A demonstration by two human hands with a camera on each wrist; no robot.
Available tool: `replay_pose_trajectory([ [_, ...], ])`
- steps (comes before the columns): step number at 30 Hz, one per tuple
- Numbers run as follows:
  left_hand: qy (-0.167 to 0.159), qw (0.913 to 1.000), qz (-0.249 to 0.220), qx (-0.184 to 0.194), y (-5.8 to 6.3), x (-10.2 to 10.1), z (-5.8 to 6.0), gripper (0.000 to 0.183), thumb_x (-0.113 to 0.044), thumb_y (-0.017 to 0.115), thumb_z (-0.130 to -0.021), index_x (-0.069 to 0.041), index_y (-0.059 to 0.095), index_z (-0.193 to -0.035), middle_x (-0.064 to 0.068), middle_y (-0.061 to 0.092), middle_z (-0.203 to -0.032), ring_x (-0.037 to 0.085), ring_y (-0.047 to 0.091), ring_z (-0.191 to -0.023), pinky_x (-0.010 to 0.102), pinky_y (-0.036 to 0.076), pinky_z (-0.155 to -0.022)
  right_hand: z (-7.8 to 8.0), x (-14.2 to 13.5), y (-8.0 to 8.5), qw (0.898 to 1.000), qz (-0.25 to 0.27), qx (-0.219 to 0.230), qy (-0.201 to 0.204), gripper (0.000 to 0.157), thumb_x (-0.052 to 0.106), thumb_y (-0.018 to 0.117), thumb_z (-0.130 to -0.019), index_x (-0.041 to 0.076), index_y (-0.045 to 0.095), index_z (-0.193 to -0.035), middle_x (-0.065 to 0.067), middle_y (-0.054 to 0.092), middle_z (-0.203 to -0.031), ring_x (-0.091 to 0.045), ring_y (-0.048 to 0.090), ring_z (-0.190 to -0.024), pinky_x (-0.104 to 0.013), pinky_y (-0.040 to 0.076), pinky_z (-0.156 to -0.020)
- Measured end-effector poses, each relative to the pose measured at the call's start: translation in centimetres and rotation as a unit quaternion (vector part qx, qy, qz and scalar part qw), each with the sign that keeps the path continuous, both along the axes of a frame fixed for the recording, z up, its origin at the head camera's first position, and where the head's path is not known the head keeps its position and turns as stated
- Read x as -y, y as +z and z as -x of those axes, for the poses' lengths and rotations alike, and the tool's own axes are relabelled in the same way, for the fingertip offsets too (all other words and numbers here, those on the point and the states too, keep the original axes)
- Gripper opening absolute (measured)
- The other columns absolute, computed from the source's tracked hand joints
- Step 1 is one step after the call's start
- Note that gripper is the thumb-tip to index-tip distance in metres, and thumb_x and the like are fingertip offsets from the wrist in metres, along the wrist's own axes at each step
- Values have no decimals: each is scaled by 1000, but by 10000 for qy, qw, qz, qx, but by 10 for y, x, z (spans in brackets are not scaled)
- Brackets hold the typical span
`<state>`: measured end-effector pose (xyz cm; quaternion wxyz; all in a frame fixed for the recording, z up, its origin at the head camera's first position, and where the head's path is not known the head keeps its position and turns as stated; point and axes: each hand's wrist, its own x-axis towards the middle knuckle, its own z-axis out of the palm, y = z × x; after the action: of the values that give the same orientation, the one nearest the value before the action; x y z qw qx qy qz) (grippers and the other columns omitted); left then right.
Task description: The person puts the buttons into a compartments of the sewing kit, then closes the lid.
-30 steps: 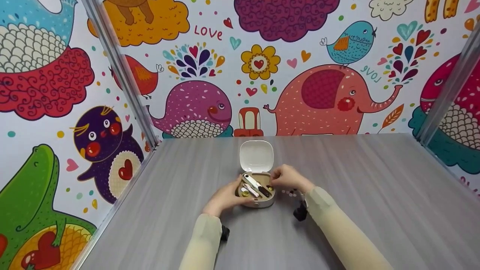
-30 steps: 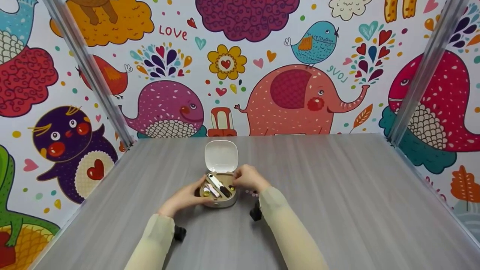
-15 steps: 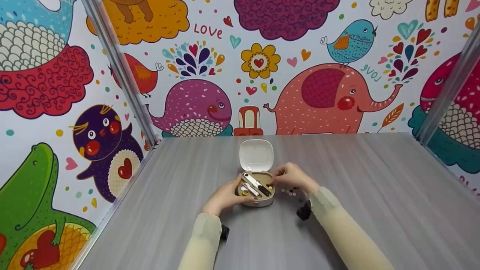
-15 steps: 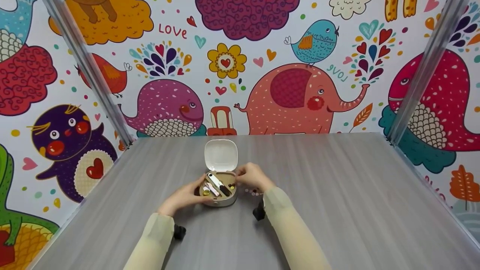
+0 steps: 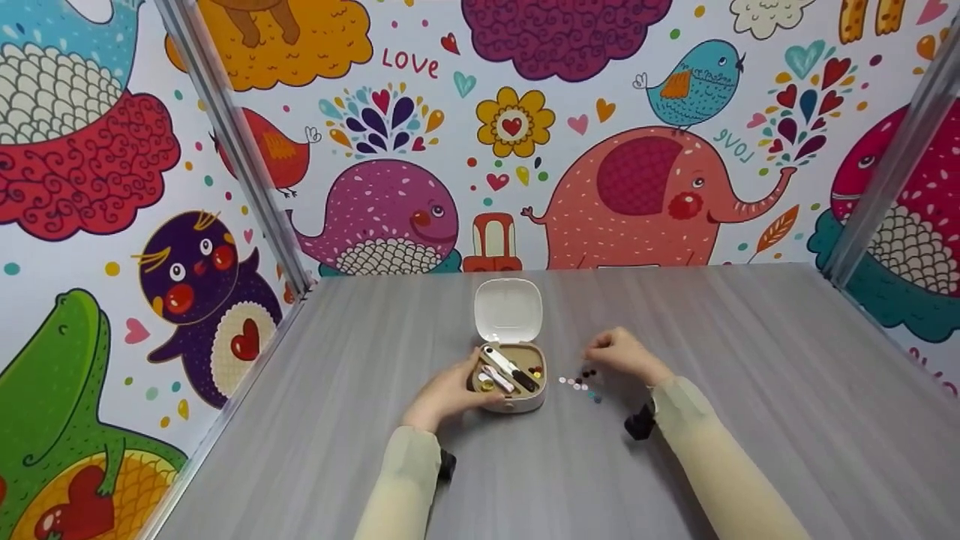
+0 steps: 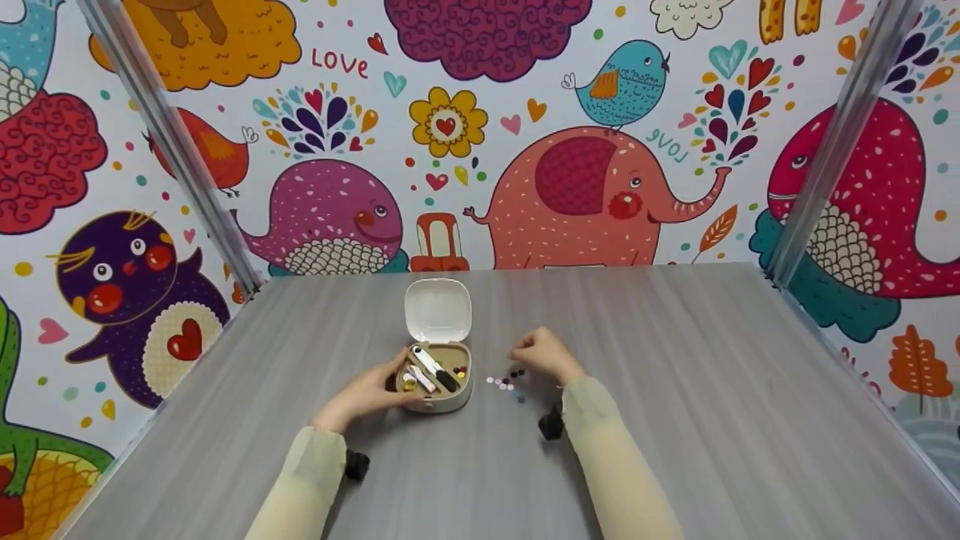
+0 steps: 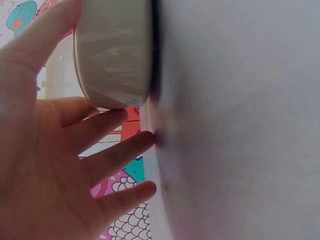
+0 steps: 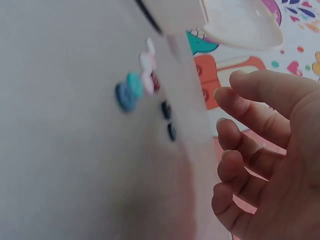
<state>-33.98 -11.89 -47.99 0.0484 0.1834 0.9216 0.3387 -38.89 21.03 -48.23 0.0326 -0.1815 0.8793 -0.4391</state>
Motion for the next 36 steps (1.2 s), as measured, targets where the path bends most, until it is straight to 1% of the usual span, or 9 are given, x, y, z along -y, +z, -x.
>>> replay_pose_trajectory([
  [3, 16, 10000, -8, -16, 0, 0, 0, 104, -51, 77, -77, -1, 26, -152, 26, 42, -144, 40, 43, -130, 51, 36, -106, 0, -9, -6, 9999, 121, -36, 104, 15, 6, 65, -88, -7, 72, -86, -3, 63, -71, -9, 46, -60, -22, 38, -54],
  [6, 29, 10000, -20, -40, 1, 0, 0, 104, -52, 77, -76, -1, 27, -151, 25, 41, -145, 39, 43, -131, 50, 36, -106, -2, -15, -11, 9997, 162, -8, 163, 14, 3, 67, -86, -7, 73, -93, -11, 70, -83, -11, 53, -68, -23, 44, -59],
  [8, 18, 10000, -36, -48, 1, 0, -1, 105, -52, 77, -76, 0, 27, -151, 25, 40, -146, 38, 43, -131, 50, 36, -106, -3, -17, -14, 9996, 177, 37, 194, 16, 1, 67, -85, -7, 73, -97, -14, 71, -91, -14, 58, -75, -25, 48, -64],
  [12, 73, 9999, -118, 20, 0, -1, -2, 106, -52, 78, -75, 0, 27, -151, 25, 40, -146, 38, 42, -131, 49, 35, -107, -5, -18, -16, 9995, 166, 167, 212, 22, 0, 68, -83, -7, 72, -104, -16, 72, -100, -21, 65, -88, -29, 53, -73],
  [16, 135, 9995, -247, 140, 0, 0, -3, 106, -50, 80, -74, -1, 27, -151, 24, 41, -146, 38, 43, -131, 49, 35, -107, -5, -17, -16, 9996, 58, 257, 135, 23, 0, 69, -82, -4, 73, -104, -15, 72, -102, -23, 66, -94, -32, 54, -78],
  [20, 53, 9998, -182, 73, 0, 0, -1, 105, -49, 79, -75, 0, 27, -151, 24, 40, -146, 38, 42, -131, 49, 34, -107, -3, -17, -16, 9995, 5, 316, 74, 22, -1, 70, -81, -2, 75, -102, -13, 72, -100, -19, 65, -92, -30, 54, -76],
  [23, -5, 9999, -126, -5, 1, 1, 0, 103, -48, 78, -77, 1, 27, -151, 24, 39, -147, 38, 41, -132, 49, 33, -108, -2, -17, -15, 9993, 31, 342, 134, 21, 0, 70, -81, -1, 76, -101, -14, 72, -100, -16, 64, -87, -28, 53, -72],
  [28, 38, 9998, -182, 72, 3, 0, 0, 103, -48, 78, -76, 0, 26, -151, 24, 40, -147, 38, 41, -132, 49, 33, -108, -1, -17, -15, 9992, 26, 365, 161, 19, -1, 71, -80, 0, 77, -99, -12, 73, -97, -12, 61, -78, -24, 50, -65],
  [36, 44, 9999, -94, 27, 0, -1, 0, 104, -49, 78, -76, 0, 27, -151, 25, 42, -144, 37, 43, -131, 48, 35, -107, -4, -17, -15, 9991, -20, 406, 80, 14, -2, 72, -79, 0, 77, -92, -10, 73, -90, -13, 58, -73, -26, 49, -63],
])
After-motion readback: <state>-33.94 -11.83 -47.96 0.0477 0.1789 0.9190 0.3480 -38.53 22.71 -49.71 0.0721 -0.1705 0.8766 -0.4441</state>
